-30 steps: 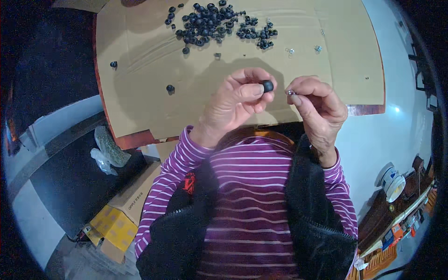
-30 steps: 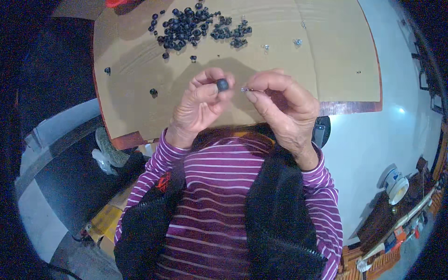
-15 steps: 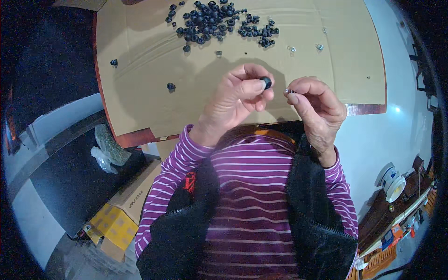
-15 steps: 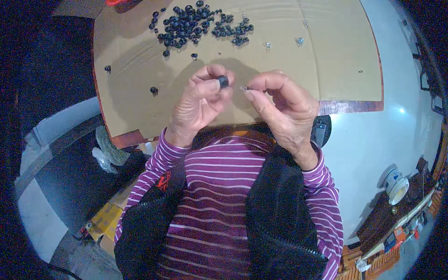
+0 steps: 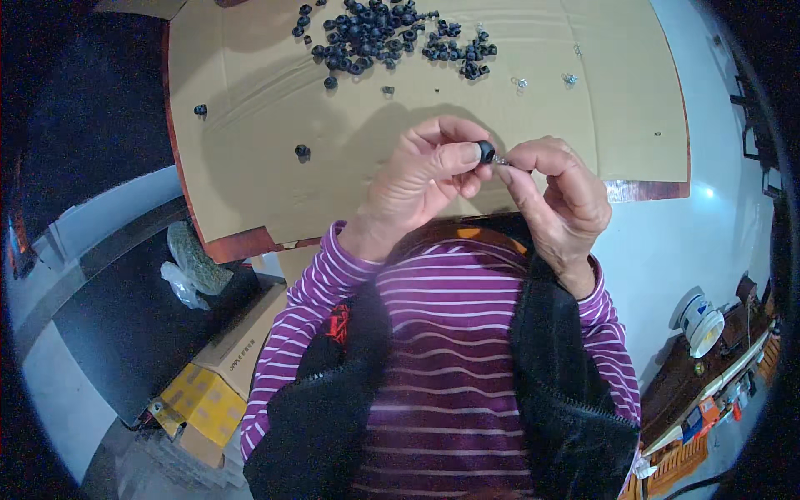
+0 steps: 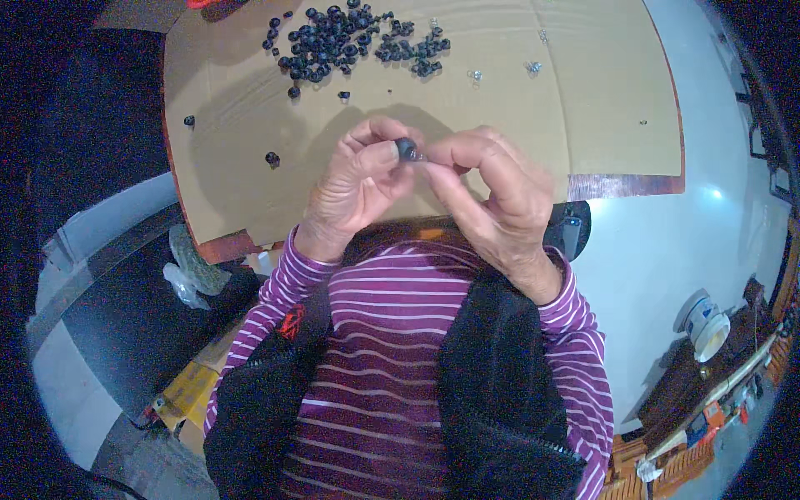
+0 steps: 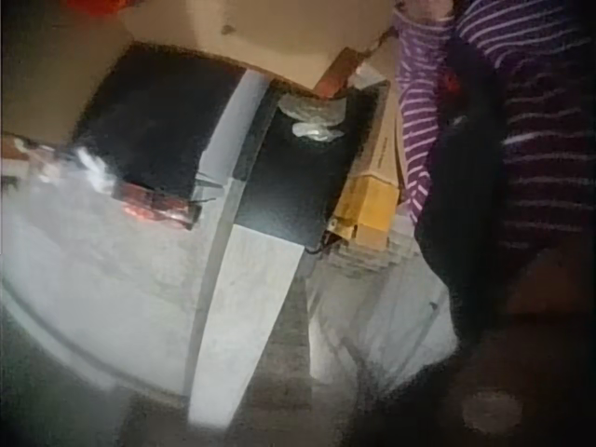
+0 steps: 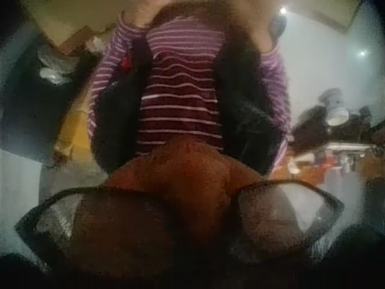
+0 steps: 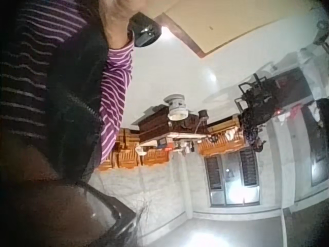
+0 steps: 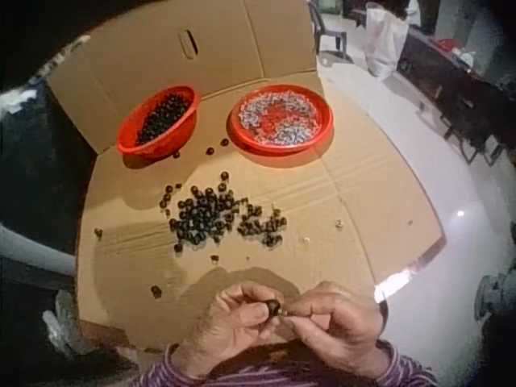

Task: Assembling small black plastic components by inserting smaller pieces into them by hand.

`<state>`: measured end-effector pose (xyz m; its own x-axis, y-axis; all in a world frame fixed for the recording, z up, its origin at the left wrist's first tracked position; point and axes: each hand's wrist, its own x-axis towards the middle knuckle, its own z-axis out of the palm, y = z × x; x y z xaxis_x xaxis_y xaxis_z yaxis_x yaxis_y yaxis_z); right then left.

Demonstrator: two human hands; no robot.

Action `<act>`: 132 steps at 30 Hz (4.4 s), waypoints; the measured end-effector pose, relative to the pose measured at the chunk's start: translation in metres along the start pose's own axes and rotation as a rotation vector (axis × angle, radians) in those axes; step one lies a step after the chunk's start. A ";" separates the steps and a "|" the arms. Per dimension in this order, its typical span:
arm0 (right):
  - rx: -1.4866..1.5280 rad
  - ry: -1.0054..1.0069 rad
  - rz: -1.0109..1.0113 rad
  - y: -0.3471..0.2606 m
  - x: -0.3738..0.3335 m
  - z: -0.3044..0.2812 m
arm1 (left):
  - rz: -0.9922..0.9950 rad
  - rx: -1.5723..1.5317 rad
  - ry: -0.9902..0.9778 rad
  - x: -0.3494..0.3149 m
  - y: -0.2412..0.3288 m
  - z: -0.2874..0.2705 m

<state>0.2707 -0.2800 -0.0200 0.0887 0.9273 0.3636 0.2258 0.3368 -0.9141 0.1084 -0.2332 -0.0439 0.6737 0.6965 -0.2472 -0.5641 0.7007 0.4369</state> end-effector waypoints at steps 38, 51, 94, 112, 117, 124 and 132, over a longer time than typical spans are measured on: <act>0.288 -0.474 0.739 0.008 0.023 0.030 | -0.070 -0.302 0.044 -0.028 -0.014 -0.049; -0.563 -0.202 -0.144 0.067 0.051 0.106 | 0.177 -0.499 -0.012 -0.044 0.019 -0.072; 0.011 -0.014 -0.206 -0.001 0.005 -0.002 | -0.006 -0.145 0.023 -0.013 -0.005 0.012; -0.138 -0.003 -0.271 -0.005 0.002 0.004 | 0.012 -0.038 0.071 -0.017 -0.005 0.013; -0.188 -0.015 -0.283 -0.007 0.002 0.004 | 0.052 0.055 0.046 -0.017 -0.002 0.013; -0.216 -0.046 -0.312 -0.003 0.003 0.004 | 0.057 0.088 0.060 -0.018 -0.001 0.012; -0.235 -0.073 -0.319 -0.005 0.001 0.008 | 0.041 0.097 0.047 -0.020 -0.001 -0.001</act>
<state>0.2620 -0.2796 -0.0167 -0.0884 0.7944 0.6009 0.4473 0.5707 -0.6887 0.0944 -0.2476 -0.0405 0.6266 0.7325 -0.2661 -0.5407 0.6545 0.5285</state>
